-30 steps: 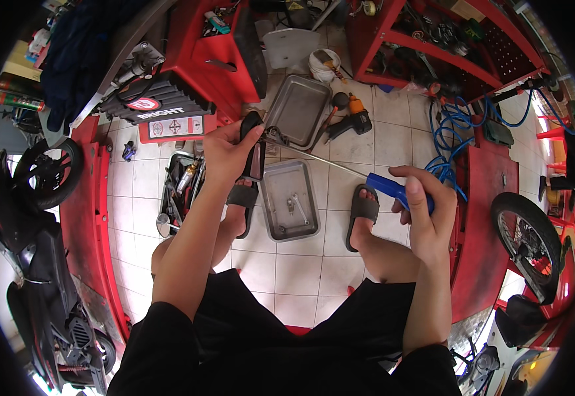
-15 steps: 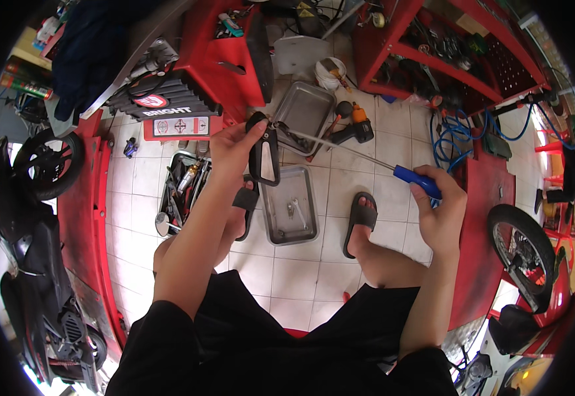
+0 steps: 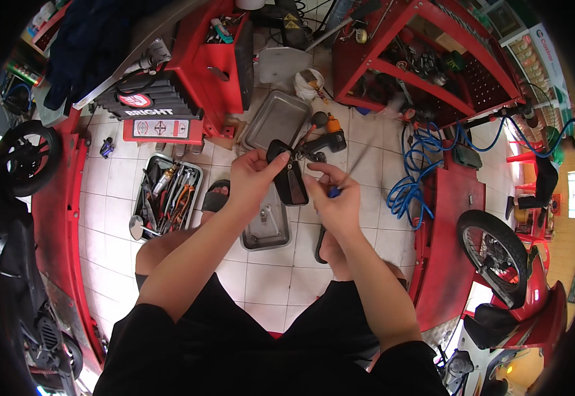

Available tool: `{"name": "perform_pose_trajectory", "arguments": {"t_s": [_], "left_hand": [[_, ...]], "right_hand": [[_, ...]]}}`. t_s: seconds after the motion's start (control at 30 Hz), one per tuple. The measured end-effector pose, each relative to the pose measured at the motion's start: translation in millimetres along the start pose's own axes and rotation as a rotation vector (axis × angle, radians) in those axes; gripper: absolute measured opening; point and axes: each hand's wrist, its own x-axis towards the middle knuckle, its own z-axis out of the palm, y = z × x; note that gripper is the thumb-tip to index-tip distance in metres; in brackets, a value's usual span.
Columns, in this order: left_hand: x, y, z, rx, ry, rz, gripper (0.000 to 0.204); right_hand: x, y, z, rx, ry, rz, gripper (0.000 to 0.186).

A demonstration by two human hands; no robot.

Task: The person uses a screwdriver and a small wrench to disassemble and adjust a small mechanical assembly, removing and reattaching a pin and spring mechanism.

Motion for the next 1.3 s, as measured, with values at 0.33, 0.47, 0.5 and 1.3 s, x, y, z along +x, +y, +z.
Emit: {"name": "perform_pose_trajectory", "arguments": {"t_s": [0.33,0.47,0.5,1.3], "left_hand": [[-17.0,-2.5,11.5,0.221,-0.01,0.259,0.022],[-15.1,-6.1,11.8,0.247,-0.009,0.273,0.022],[-14.9,-5.9,12.3,0.268,-0.004,0.275,0.022],[-16.0,1.0,10.6,0.364,-0.044,0.394,0.021]], "right_hand": [[0.1,9.5,16.7,-0.338,0.109,-0.386,0.012],[0.8,11.0,17.8,-0.241,0.102,-0.153,0.011],[0.3,10.6,17.3,-0.242,0.103,-0.153,0.011],[-10.4,21.8,35.8,-0.056,0.155,-0.099,0.019]]}}
